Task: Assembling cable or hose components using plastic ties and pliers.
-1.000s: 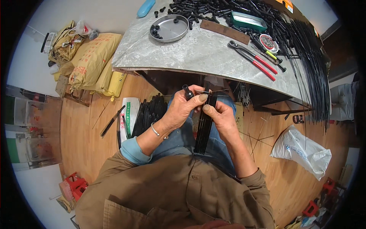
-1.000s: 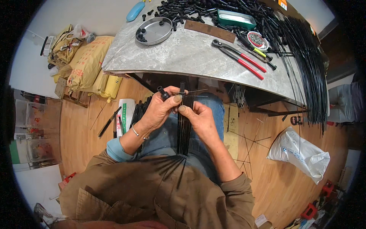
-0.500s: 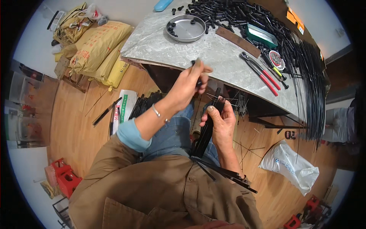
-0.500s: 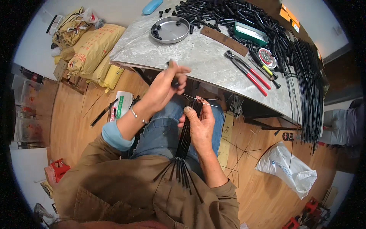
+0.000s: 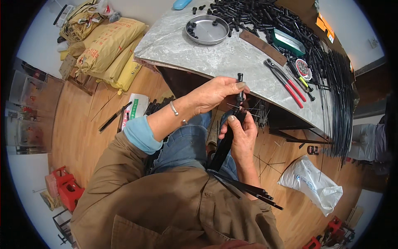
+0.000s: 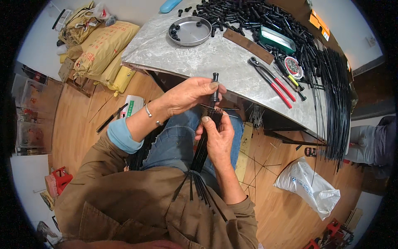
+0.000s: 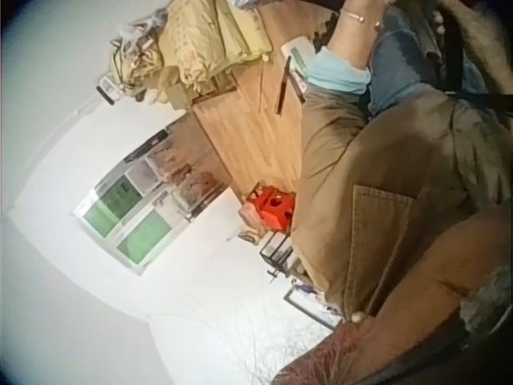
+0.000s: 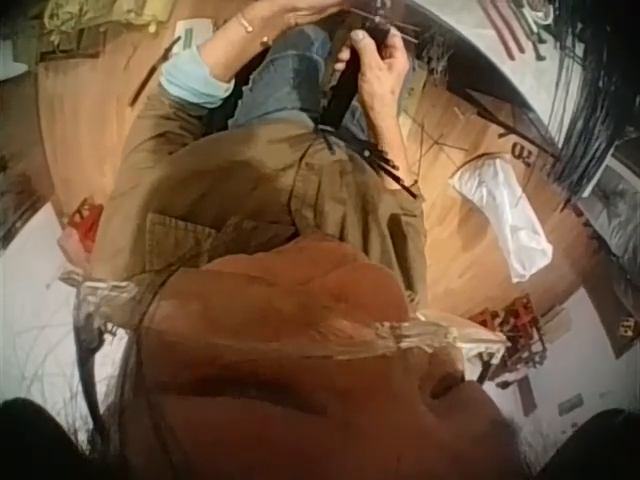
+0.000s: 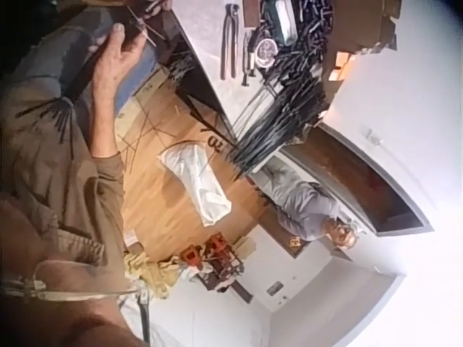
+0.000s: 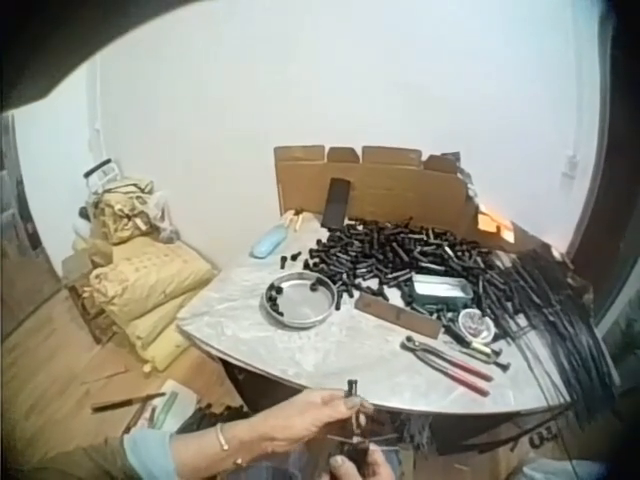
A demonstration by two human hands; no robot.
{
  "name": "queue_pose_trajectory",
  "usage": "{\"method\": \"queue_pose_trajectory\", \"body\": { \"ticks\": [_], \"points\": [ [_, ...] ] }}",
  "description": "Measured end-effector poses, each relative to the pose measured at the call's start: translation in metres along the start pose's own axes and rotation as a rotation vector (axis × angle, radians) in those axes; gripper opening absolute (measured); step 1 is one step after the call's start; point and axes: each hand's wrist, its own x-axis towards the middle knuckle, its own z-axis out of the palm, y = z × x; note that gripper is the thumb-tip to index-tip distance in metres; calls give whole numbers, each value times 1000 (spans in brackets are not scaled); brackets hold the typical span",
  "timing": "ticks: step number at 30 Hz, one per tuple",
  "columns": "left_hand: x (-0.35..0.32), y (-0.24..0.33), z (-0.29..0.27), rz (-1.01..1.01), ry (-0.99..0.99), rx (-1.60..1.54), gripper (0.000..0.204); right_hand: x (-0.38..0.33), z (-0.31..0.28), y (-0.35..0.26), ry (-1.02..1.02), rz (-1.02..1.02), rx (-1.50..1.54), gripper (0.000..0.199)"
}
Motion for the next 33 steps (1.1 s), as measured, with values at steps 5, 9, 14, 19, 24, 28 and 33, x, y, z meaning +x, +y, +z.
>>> {"method": "queue_pose_trajectory", "body": {
  "ticks": [5, 9, 14, 19, 24, 28, 33],
  "points": [
    [-2, 4, 4, 112, 63, 174, 39, 0, -1, 1, -11, 7, 31, 16],
    [-4, 5, 4, 146, 51, 317, 36, 1, -2, 4, -10, -12, 62, 16],
    [-5, 1, 1, 151, 8, 317, 34, 3, -3, 5, -13, -12, 80, 17],
    [-7, 0, 0, 134, 37, 362, 31, 4, -3, 6, -9, -19, 53, 17],
    [-10, -2, 3, 120, 54, 232, 32, 6, -3, 4, -8, -13, 60, 16],
    [-17, -4, 3, 66, 49, 17, 34, 7, -8, 2, -86, 38, 125, 16],
    [-11, -14, 0, 89, 82, -67, 34, 9, -7, 5, -94, 52, 170, 18]
  ]
}}
